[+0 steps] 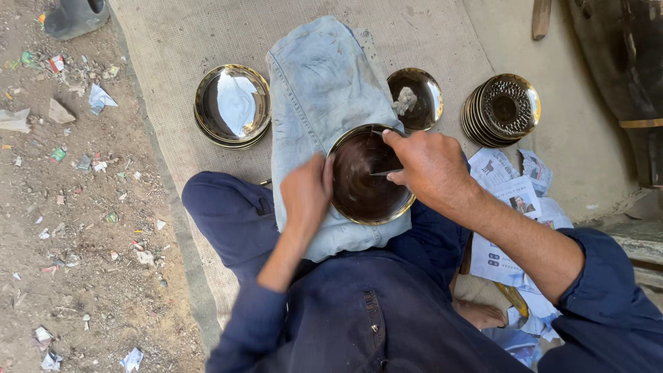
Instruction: The person sits cross-legged with a brass plate braced on a cloth pad on their lap and scrapes its dark surface with a small hand tool, rotating the plate to work different areas. They set finished plates on a stack beside them and pick up the next plate to repeat the scraping.
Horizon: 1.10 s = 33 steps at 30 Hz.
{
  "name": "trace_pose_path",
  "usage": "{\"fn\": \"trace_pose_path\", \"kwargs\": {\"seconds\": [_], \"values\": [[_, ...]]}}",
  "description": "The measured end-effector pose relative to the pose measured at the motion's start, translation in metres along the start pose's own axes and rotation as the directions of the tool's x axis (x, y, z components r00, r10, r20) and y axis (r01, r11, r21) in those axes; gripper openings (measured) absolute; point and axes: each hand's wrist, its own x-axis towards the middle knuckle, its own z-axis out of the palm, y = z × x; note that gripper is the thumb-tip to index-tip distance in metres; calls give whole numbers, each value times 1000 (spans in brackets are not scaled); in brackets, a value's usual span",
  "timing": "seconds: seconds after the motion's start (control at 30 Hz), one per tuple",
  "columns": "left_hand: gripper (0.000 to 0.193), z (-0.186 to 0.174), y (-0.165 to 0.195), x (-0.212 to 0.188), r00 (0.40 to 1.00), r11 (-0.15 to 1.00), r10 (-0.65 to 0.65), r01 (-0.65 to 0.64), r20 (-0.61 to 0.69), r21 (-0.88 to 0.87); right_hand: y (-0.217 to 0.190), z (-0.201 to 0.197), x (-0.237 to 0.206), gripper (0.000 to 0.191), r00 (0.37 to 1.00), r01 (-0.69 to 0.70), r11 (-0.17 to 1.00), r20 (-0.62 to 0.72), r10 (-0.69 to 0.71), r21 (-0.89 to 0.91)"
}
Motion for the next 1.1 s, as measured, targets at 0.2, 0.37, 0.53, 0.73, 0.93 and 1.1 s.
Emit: {"fn": "trace_pose_path", "kwargs": {"seconds": [0.2,0.37,0.53,0.73,0.93,1.1], "values": [[33,-10,16,-56,982,982,-185,183,48,36,-1,1,2,74,999,-13,1000,43,14,-16],[32,2,4,23,988,986,157,-156,-11,66,-5,1,4,74,999,-15,999,46,17,-51],[32,14,2,62,967,967,253,-254,36,14,-7,3,1,74,1000,-24,999,-10,23,-29],[38,-5,17,-53,973,972,-231,232,29,-38,-5,4,-3,77,999,-34,999,17,34,-24],[37,-6,9,-26,991,983,-122,112,59,144,-8,5,0,77,994,-53,996,93,59,-69],[32,17,6,59,956,955,288,-291,49,52,-10,6,-2,77,996,-67,996,61,70,-55]]}}
